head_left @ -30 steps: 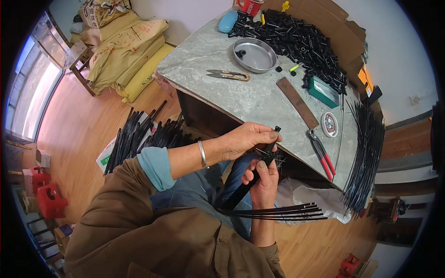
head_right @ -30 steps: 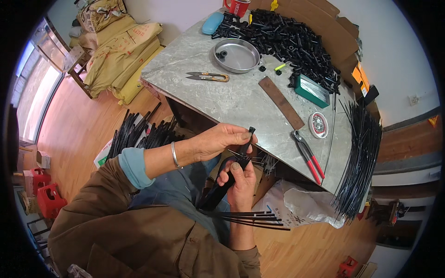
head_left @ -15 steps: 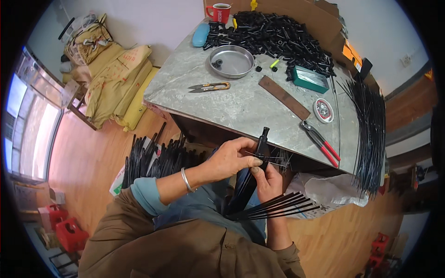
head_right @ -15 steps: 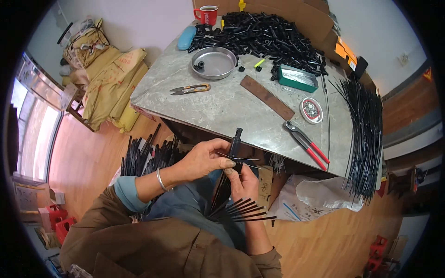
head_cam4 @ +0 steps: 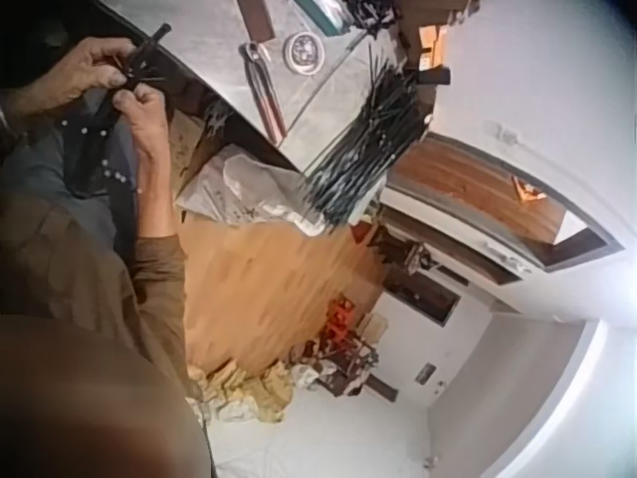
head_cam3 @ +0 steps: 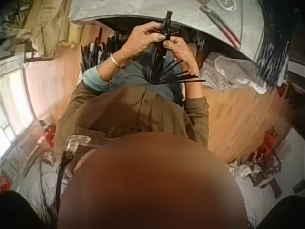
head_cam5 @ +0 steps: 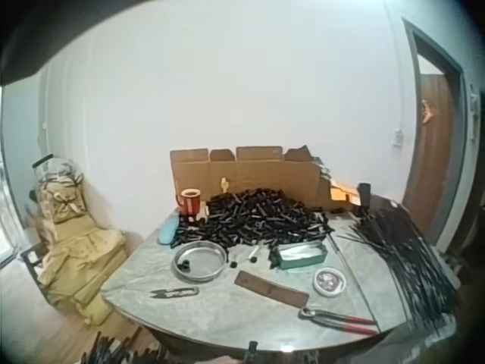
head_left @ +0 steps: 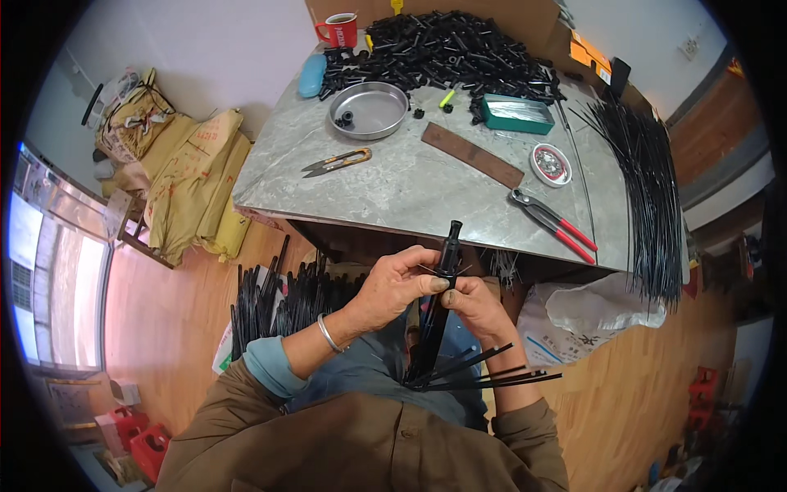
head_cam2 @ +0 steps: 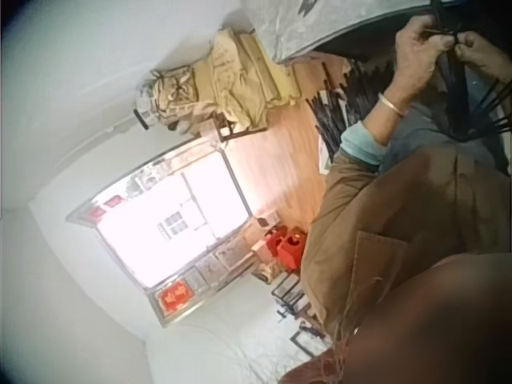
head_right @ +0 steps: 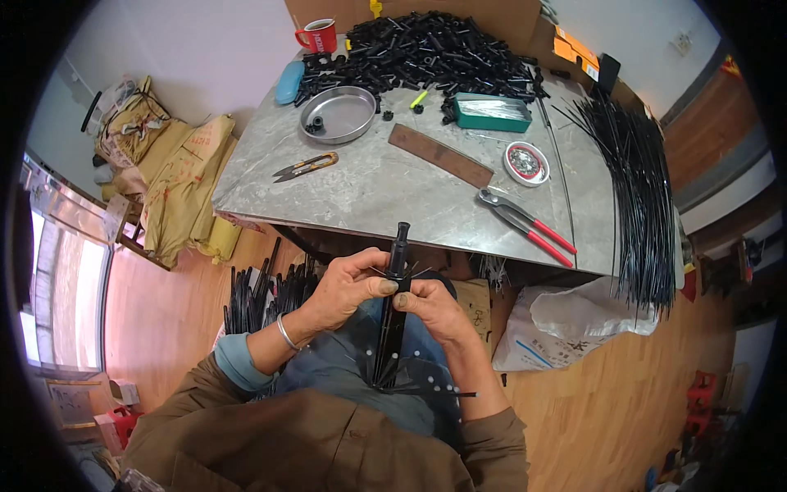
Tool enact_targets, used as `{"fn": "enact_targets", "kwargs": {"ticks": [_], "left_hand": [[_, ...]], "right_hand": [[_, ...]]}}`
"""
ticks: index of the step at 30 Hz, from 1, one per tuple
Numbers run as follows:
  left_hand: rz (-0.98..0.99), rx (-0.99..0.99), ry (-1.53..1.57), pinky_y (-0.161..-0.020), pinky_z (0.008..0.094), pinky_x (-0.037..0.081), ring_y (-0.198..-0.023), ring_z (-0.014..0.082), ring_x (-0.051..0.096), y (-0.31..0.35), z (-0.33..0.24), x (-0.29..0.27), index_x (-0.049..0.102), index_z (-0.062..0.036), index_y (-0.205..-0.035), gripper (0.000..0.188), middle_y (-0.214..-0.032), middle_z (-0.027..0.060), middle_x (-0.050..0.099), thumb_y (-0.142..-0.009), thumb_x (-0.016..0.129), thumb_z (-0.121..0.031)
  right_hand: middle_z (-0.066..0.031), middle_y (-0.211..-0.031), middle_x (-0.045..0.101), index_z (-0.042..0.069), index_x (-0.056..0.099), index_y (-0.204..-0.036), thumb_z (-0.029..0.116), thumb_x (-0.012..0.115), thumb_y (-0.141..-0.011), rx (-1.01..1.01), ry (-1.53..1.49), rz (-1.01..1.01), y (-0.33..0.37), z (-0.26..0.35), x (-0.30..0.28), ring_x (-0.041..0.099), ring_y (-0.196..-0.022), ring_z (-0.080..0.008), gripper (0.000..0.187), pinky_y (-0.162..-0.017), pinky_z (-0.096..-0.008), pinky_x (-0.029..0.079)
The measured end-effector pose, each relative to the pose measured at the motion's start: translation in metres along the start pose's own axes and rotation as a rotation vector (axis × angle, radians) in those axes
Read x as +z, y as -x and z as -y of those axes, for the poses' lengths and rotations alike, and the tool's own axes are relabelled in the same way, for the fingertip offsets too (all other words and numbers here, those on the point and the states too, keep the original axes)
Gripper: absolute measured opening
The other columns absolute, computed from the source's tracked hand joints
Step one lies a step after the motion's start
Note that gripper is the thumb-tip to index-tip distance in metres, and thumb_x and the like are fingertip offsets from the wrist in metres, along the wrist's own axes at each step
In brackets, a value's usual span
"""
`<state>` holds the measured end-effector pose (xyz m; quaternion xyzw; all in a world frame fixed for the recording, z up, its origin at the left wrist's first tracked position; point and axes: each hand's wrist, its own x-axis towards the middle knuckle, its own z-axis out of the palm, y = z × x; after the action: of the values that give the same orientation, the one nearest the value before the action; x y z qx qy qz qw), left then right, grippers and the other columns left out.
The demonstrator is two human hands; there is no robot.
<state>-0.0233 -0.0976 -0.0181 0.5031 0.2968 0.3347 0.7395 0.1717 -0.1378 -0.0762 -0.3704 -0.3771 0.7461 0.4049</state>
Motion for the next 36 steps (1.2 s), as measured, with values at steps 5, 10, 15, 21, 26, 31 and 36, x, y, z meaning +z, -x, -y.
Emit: {"fn": "enact_targets", "kwargs": {"ticks": [5,10,15,21,26,31,36], "left_hand": [[0.051,0.061,-0.018,-0.086,0.0228,0.045,-0.095,0.0076,0.055,-0.003,0.006,0.001,0.061,0.0011,-0.113,0.03,-0.102,-0.001,0.055,-0.086,0.067,-0.011],[0.119,0.074,-0.019,-0.085,0.0223,0.045,-0.095,0.0085,0.054,-0.006,0.009,-0.007,0.059,0.0001,-0.117,0.037,-0.103,-0.0002,0.052,-0.086,0.069,-0.018],[0.191,0.102,-0.083,-0.083,0.0245,0.046,-0.096,0.0113,0.054,-0.013,0.004,-0.015,0.058,-0.0028,-0.115,0.038,-0.111,0.0015,0.049,-0.085,0.071,-0.022],[0.131,0.045,0.047,-0.069,0.0217,0.048,-0.082,0.0077,0.054,-0.009,0.009,-0.009,0.058,-0.0052,-0.115,0.039,-0.104,0.001,0.056,-0.085,0.071,-0.025],[0.085,-0.052,0.193,-0.056,0.018,0.046,-0.067,0.0046,0.053,-0.004,0.011,-0.003,0.057,-0.0049,-0.117,0.034,-0.097,0.0009,0.059,-0.088,0.067,-0.021],[0.083,-0.034,0.183,-0.045,0.02,0.049,-0.06,0.0077,0.055,-0.003,0.002,0.001,0.057,-0.0018,-0.113,0.028,-0.1,0.0035,0.056,-0.088,0.064,-0.011],[0.049,-0.013,0.178,-0.042,0.0226,0.051,-0.057,0.0109,0.058,0.0,-0.003,0.001,0.059,0.0031,-0.108,0.024,-0.11,0.0035,0.046,-0.087,0.065,-0.009]], "right_hand": [[-0.0061,-0.098,0.068,0.002,0.067,-0.105,0.038,0.079,-0.074,0.02,-0.121,0.07,-0.004,-0.009,-0.004,0.065,-0.092,-0.0183,0.049,-0.087,-0.0341,0.049],[-0.0034,-0.099,0.065,0.002,0.066,-0.105,0.029,0.078,-0.078,-0.005,-0.27,0.088,0.001,0.003,0.018,0.06,-0.091,-0.0132,0.04,-0.084,-0.0274,0.045],[-0.0065,-0.096,0.065,0.001,0.061,-0.11,0.017,0.068,-0.087,-0.111,-0.45,-0.062,0.014,0.021,0.054,0.066,-0.082,-0.0174,0.029,-0.072,-0.0371,0.058],[-0.0064,-0.095,0.065,0.002,0.06,-0.111,0.014,0.064,-0.09,-0.14,-0.487,-0.117,0.012,0.007,0.053,0.066,-0.082,-0.0165,0.024,-0.065,-0.0351,0.06],[-0.0086,-0.09,0.065,0.001,0.058,-0.114,0.014,0.058,-0.093,-0.162,-0.414,-0.179,0.015,0.006,0.057,0.066,-0.079,-0.0173,0.024,-0.064,-0.0331,0.06],[-0.0091,-0.085,0.063,0.003,0.058,-0.113,0.022,0.06,-0.093,-0.198,-0.373,-0.163,0.016,0.004,0.059,0.064,-0.077,-0.0191,0.028,-0.064,-0.0348,0.058],[-0.0089,-0.085,0.062,0.003,0.059,-0.111,0.025,0.057,-0.095,-0.223,-0.312,-0.194,0.015,0.002,0.065,0.063,-0.076,-0.0181,0.027,-0.062,-0.0338,0.058]]}}
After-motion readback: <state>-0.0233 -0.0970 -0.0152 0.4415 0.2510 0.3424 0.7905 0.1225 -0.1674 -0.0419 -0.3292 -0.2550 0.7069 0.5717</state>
